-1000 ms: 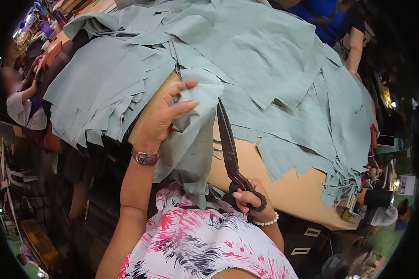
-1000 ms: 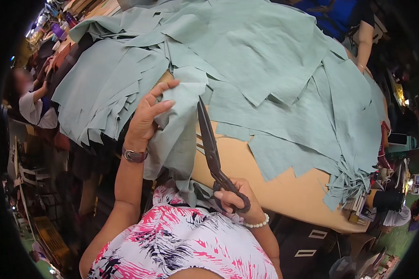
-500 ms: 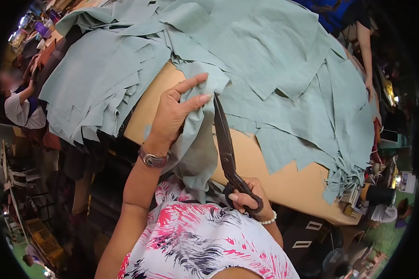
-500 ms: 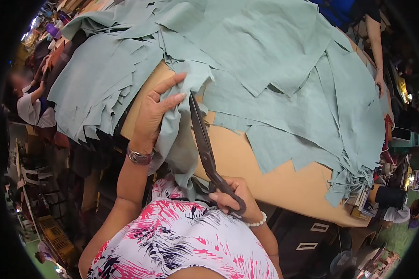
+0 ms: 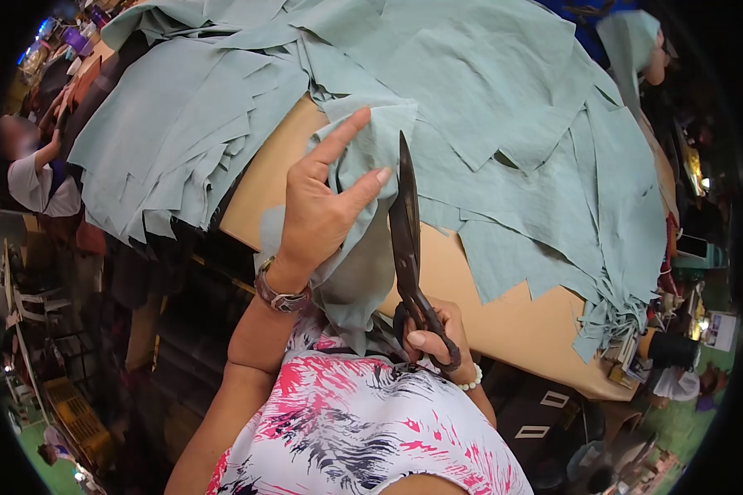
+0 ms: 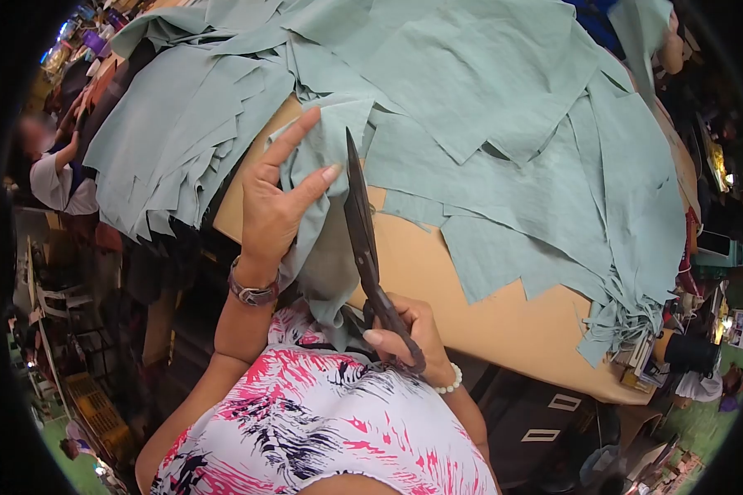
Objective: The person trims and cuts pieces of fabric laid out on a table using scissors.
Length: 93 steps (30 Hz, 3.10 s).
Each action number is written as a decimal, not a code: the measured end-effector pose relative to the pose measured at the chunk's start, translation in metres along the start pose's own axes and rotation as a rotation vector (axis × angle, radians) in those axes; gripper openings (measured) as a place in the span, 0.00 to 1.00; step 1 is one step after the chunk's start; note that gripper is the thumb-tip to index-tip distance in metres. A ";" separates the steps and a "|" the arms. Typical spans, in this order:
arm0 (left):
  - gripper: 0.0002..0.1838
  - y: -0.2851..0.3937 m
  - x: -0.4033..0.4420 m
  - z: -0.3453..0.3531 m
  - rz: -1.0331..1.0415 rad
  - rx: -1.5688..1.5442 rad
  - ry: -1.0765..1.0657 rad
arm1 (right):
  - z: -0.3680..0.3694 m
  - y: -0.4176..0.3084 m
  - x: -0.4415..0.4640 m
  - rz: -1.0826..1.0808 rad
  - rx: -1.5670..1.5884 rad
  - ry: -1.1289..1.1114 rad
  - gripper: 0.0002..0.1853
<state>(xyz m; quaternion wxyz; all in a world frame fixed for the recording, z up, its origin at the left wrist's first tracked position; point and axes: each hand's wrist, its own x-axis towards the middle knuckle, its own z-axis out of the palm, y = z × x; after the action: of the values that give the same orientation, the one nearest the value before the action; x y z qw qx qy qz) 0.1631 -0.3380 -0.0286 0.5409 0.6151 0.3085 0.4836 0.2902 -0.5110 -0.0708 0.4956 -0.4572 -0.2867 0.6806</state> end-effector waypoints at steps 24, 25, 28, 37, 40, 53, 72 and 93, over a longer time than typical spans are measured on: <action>0.27 -0.004 -0.020 0.009 0.136 0.101 0.076 | 0.014 0.007 0.006 -0.068 0.069 0.015 0.14; 0.27 -0.004 -0.021 0.009 0.156 0.115 0.081 | 0.014 0.008 0.006 -0.071 0.062 0.018 0.14; 0.28 -0.004 -0.022 0.010 0.182 0.120 0.088 | 0.015 0.008 0.005 -0.062 0.057 0.011 0.14; 0.28 -0.004 -0.022 0.010 0.157 0.091 0.075 | 0.018 0.008 0.004 -0.062 0.032 0.025 0.12; 0.28 -0.005 -0.022 0.010 0.160 0.084 0.078 | 0.019 0.007 0.003 -0.064 0.028 0.031 0.12; 0.28 -0.007 -0.024 0.011 0.173 0.105 0.068 | 0.023 0.007 0.002 -0.021 -0.010 0.081 0.12; 0.28 -0.012 -0.027 0.011 0.156 0.107 0.084 | 0.028 0.009 0.003 -0.003 0.002 0.106 0.10; 0.28 -0.007 -0.044 0.014 0.112 0.105 0.058 | 0.032 0.012 0.019 -0.143 0.049 0.157 0.14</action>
<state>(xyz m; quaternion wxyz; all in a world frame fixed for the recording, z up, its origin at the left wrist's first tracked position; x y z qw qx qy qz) 0.1618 -0.3808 -0.0459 0.4708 0.6446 0.3143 0.5138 0.2543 -0.4950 -0.0744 0.5748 -0.4754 -0.2623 0.6122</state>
